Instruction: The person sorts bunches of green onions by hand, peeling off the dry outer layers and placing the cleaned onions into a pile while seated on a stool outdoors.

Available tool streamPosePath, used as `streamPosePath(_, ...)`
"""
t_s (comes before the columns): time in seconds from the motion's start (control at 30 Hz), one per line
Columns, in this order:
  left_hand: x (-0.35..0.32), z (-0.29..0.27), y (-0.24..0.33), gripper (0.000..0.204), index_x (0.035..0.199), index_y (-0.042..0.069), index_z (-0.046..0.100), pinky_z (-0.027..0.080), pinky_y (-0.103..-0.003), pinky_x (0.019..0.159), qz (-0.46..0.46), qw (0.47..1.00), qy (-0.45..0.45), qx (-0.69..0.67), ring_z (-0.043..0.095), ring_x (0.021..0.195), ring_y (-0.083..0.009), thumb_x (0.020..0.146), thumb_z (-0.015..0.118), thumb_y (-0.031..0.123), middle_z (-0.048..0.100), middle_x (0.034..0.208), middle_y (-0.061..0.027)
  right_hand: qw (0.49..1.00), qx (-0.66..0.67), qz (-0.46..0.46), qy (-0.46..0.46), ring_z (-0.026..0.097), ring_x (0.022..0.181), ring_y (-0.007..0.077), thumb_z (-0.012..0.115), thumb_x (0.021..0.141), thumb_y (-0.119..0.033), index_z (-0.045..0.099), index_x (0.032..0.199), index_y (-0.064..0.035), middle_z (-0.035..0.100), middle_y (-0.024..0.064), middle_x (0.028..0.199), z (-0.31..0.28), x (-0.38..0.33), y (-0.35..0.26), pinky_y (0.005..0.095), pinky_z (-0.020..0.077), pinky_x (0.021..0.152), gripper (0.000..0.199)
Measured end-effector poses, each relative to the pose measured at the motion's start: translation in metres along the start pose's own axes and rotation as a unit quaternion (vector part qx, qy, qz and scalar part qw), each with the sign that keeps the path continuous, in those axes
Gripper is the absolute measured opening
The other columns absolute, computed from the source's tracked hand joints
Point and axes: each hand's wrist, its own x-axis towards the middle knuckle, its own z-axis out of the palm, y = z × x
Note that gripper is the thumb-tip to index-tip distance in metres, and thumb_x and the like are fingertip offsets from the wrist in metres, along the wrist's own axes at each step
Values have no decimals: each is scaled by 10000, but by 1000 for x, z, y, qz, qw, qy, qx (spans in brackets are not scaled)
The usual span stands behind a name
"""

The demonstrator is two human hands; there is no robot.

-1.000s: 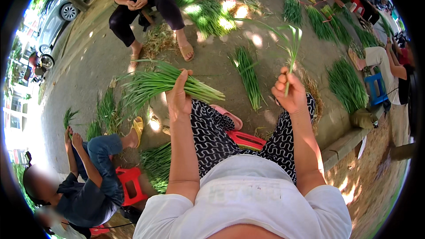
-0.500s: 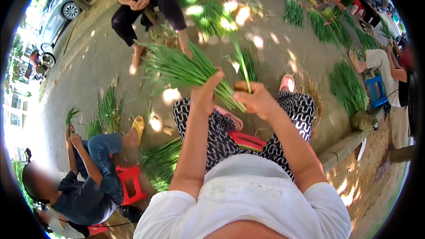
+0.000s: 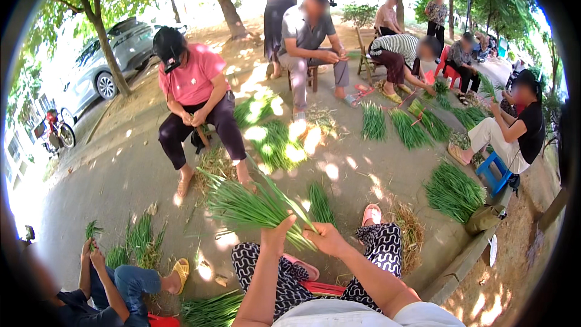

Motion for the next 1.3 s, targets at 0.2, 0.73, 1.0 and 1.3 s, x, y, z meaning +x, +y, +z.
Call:
streamPosePath(0.2,0,10,-10,312,979,16,563,451,-261,714,39,999,12,-27,547,793,-129,691,671,-39,575,915,-33,990,-115,-56,57,346,539,51,567,856,-153,559,809,-6,379,7,549,-4,-6,-9,268,312,454,154)
streamPosePath(0.73,3,-1,-25,238,917,37,572,456,-260,683,19,998,34,-40,551,769,-122,705,668,-19,585,868,-41,960,-183,-191,95,509,559,291,529,800,-78,558,927,-3,533,192,690,10,-3,-11,319,409,527,151)
streamPosePath(1.0,8,-3,-26,315,966,42,552,444,-263,743,19,998,26,-46,542,818,-131,685,685,-9,570,902,-32,985,-111,-97,89,437,552,101,550,826,-107,569,960,8,514,99,631,-3,-3,-18,275,384,510,178)
streamPosePath(1.3,11,-5,-9,337,1008,35,548,469,-278,716,-35,991,77,-99,558,827,-156,707,700,28,577,910,-51,972,80,40,215,362,496,35,593,823,-115,556,807,-59,420,-70,601,-46,23,-18,206,297,426,68)
